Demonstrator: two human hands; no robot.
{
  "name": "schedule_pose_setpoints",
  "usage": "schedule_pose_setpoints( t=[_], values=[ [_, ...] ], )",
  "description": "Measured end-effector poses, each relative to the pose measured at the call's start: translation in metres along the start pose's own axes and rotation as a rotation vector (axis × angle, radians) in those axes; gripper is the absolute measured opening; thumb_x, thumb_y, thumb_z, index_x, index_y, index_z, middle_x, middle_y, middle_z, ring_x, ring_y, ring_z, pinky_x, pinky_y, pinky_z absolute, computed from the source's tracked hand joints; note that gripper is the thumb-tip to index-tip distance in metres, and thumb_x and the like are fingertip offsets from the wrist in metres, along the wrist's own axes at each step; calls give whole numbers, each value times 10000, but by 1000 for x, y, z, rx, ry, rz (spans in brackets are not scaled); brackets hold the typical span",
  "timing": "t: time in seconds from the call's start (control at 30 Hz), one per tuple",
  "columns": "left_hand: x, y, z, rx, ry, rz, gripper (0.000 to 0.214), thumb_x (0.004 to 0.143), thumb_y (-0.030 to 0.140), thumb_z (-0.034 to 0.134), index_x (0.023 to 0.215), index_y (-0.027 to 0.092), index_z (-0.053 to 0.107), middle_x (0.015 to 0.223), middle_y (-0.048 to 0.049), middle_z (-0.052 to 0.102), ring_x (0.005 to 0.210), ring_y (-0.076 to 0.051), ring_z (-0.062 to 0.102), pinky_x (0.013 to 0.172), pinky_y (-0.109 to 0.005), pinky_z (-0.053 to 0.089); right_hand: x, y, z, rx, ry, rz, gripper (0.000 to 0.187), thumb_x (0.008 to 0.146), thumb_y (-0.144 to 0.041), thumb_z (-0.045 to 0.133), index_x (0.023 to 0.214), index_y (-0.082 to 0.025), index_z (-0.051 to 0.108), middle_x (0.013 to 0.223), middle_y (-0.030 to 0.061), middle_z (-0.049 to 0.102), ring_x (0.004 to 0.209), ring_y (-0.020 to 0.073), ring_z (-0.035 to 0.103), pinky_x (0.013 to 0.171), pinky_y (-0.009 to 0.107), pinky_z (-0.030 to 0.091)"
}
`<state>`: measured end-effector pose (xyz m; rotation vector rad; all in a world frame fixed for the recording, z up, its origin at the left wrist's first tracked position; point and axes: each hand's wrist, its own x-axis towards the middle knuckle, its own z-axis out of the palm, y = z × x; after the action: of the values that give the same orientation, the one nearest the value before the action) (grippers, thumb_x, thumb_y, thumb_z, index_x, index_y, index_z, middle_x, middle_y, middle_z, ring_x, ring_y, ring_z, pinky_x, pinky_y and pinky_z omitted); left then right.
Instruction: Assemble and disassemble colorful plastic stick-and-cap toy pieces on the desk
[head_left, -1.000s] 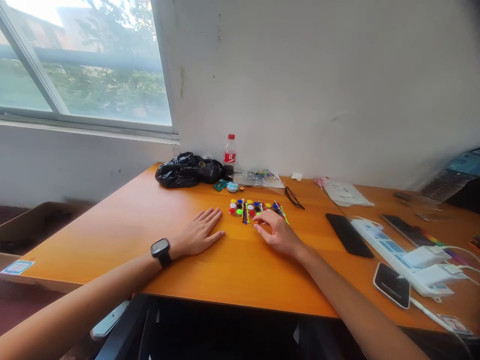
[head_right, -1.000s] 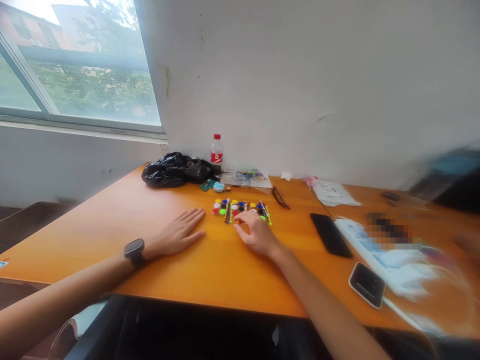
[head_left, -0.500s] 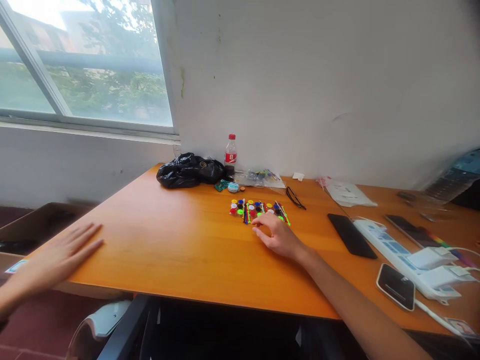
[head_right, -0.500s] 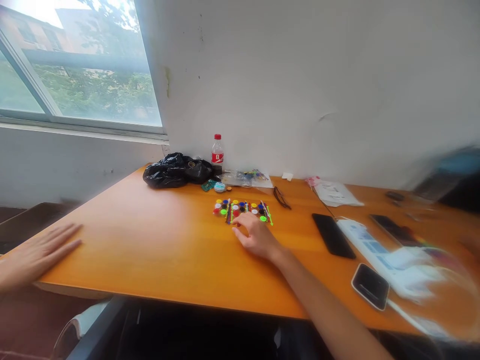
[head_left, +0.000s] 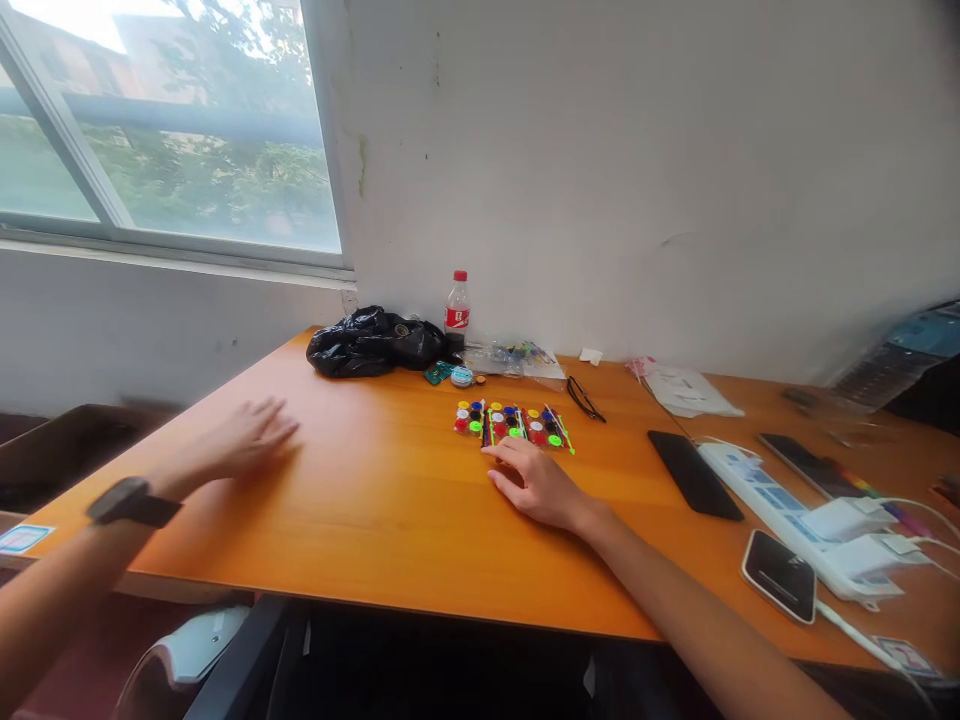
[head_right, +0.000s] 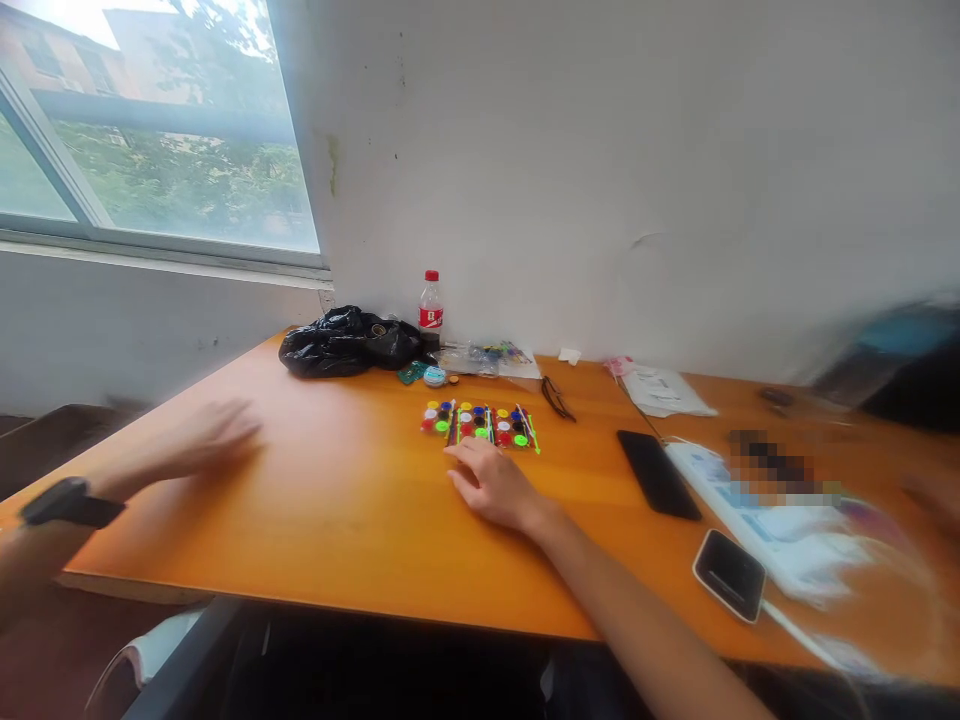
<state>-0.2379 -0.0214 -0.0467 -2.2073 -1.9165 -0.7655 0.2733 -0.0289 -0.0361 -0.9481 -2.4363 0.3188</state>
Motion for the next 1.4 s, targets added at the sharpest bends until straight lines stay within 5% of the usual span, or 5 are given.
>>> schedule_pose_setpoints(
  t=[0.17, 0.53, 0.73, 1.03, 1.4],
  values=[
    [16, 72, 59, 136, -300, 52, 761, 1027, 658, 250, 1556, 160, 480, 1642, -228, 414, 1501, -469, 378, 1168, -646, 319, 1, -2, 5, -36, -25, -37, 330, 1011, -224, 592, 1334, -235, 655, 1188, 118, 678, 1097, 274, 647, 969, 424, 567],
    [58, 162, 102, -66, -328, 222, 1134, 857, 930, 410, 1646, 117, 358, 1701, -256, 307, 1579, -497, 242, 1250, -627, 180, 3, -5, 14, -171, 27, -63, 344, 1016, -272, 600, 1349, -240, 679, 1365, 153, 597, 1287, 337, 519, 1128, 556, 479],
    [70, 207, 115, -233, -224, 338, 1015, 937, 791, 502, 1664, 128, 254, 1669, -239, 383, 1537, -412, 378, 1245, -546, 282, 3, -7, 15, -199, 19, -53, 362, 1014, -295, 611, 1360, -212, 673, 1357, 167, 605, 1291, 347, 490, 1151, 575, 459],
    [67, 217, 103, -392, -47, 485, 215, 945, 421, 661, 1062, 243, 695, 1123, -83, 700, 1088, -274, 628, 1007, -430, 513, 5, -9, 15, -188, 18, -55, 359, 1015, -309, 617, 1356, -202, 654, 1319, 158, 634, 1264, 341, 516, 1128, 564, 482],
    [66, 216, 98, -500, -109, 449, 182, 953, 397, 659, 968, 246, 760, 977, -53, 733, 951, -233, 671, 879, -371, 536, 2, -4, 5, -108, 37, -89, 307, 970, -225, 662, 1277, -232, 660, 1209, 115, 697, 1173, 314, 559, 1061, 511, 510]
  ],
)
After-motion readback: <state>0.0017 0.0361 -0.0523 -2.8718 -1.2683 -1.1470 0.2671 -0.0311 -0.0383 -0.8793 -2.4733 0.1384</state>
